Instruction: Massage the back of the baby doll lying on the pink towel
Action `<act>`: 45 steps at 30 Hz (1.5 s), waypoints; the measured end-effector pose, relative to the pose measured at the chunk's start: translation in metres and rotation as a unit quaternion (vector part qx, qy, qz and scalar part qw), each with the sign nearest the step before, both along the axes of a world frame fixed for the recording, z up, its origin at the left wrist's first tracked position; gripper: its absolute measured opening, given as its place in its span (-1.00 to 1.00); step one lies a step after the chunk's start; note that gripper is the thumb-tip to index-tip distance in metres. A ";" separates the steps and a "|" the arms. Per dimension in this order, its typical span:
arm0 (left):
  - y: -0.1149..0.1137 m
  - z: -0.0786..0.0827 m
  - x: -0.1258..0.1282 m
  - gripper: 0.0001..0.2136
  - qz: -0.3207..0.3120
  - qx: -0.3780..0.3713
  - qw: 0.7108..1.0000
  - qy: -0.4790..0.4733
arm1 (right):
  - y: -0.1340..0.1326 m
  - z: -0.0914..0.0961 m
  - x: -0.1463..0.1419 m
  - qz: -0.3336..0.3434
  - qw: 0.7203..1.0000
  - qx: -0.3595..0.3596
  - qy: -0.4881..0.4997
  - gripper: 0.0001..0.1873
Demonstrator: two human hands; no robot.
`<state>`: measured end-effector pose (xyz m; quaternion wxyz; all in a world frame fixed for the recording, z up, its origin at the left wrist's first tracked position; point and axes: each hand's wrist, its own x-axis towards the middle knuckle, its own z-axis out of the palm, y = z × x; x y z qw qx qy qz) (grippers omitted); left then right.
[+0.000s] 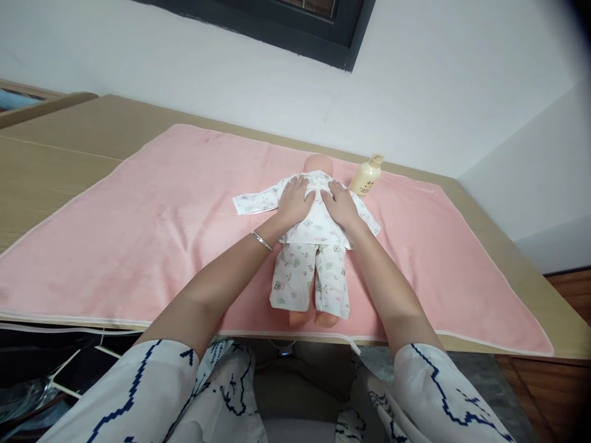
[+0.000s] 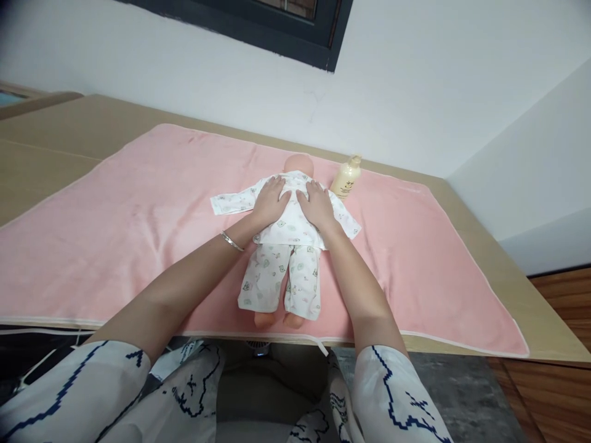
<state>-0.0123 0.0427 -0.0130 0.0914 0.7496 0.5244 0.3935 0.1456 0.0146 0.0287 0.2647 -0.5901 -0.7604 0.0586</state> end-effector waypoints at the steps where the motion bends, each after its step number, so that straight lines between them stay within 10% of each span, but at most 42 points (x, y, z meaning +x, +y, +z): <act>1: 0.000 0.000 0.000 -0.51 0.000 -0.001 1.000 0.005 | 0.003 -0.002 0.003 0.002 1.000 -0.001 0.006 -0.44; 18: -0.024 0.023 0.004 -0.64 0.000 0.056 0.993 0.102 | 0.010 -0.010 0.009 0.004 1.000 0.003 -0.008 -0.37; 27: -0.003 0.012 -0.006 -0.59 0.000 0.012 0.998 0.059 | -0.029 0.012 -0.029 -0.071 0.993 0.028 -0.095 -0.63; 36: -0.025 0.028 0.002 -0.67 0.001 0.072 0.987 0.146 | 0.009 -0.005 0.009 0.033 0.999 -0.033 0.028 -0.36; 45: -0.006 0.018 -0.006 -0.45 -0.007 -0.057 0.993 0.102 | -0.019 0.006 -0.021 -0.049 0.998 -0.008 -0.045 -0.45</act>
